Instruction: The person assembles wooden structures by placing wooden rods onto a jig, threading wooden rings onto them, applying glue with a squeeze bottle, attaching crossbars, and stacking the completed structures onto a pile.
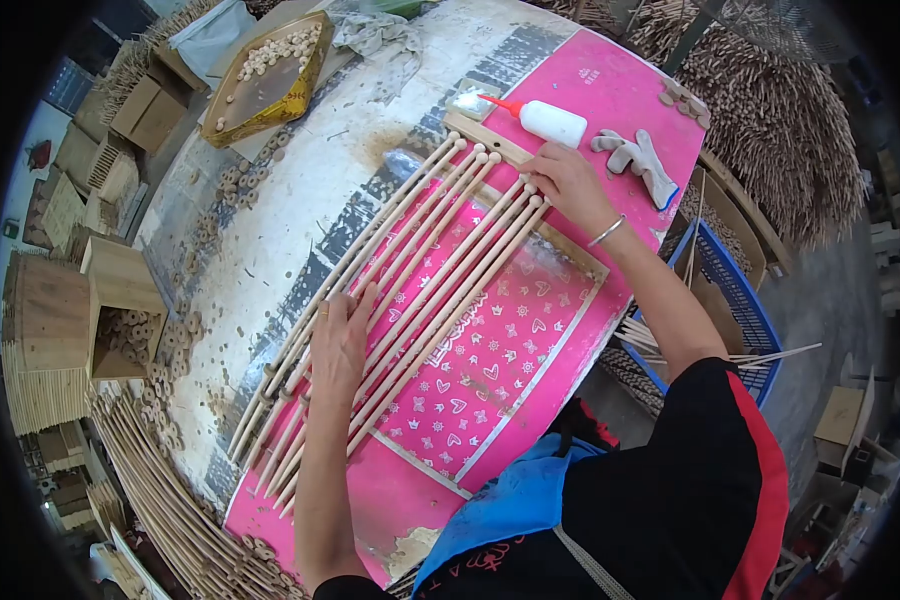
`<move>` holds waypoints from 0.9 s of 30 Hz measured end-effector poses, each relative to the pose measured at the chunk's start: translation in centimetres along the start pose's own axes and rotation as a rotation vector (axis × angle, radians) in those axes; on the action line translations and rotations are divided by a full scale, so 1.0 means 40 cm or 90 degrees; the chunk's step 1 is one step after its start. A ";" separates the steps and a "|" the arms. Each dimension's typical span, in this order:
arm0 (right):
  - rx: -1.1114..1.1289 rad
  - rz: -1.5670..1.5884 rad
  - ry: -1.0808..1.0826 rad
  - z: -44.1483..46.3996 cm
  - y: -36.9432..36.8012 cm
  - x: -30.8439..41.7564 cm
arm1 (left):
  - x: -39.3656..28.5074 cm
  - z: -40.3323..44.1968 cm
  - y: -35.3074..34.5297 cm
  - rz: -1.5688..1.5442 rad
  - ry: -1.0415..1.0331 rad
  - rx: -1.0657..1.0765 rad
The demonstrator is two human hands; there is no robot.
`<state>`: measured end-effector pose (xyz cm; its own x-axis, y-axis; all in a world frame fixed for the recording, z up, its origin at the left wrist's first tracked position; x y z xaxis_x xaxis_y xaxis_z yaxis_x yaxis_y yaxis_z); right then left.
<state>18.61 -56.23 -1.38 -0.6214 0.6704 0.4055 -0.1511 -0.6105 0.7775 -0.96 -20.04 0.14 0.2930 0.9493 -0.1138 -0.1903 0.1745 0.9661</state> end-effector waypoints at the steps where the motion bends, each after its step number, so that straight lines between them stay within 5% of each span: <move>1: 0.001 -0.003 -0.003 0.005 -0.004 -0.004 | -0.001 0.001 -0.001 -0.003 -0.002 0.001; 10: 0.027 0.019 0.080 0.089 -0.054 0.011 | 0.006 -0.005 -0.001 -0.013 0.002 -0.020; 15: -0.019 0.239 -0.102 0.093 -0.041 0.017 | -0.001 -0.002 0.004 -0.011 0.010 -0.019; 19: -0.025 0.176 -0.103 0.029 0.028 0.009 | -0.043 -0.016 0.022 -0.017 0.004 -0.093; 21: 0.082 0.055 -0.013 -0.006 0.045 0.015 | -0.069 -0.048 0.016 -0.081 0.011 -0.037; 27: 0.099 0.060 0.016 -0.033 0.059 0.030 | -0.108 -0.093 0.039 -0.036 0.057 0.007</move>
<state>16.48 -57.41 0.30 -0.6467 0.6009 0.4698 0.0283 -0.5966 0.8020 -6.03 -22.89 1.26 0.2173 0.9578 -0.1881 -0.1652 0.2260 0.9600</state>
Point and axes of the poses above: each hand's wrist, its own z-axis towards the middle knuckle, its own y-axis out of the back of the hand, x = y × z, the point moved 1 cm from there along z, towards the middle knuckle, and after that the axes turned 2 degrees about -y, right-handed, at the moved point
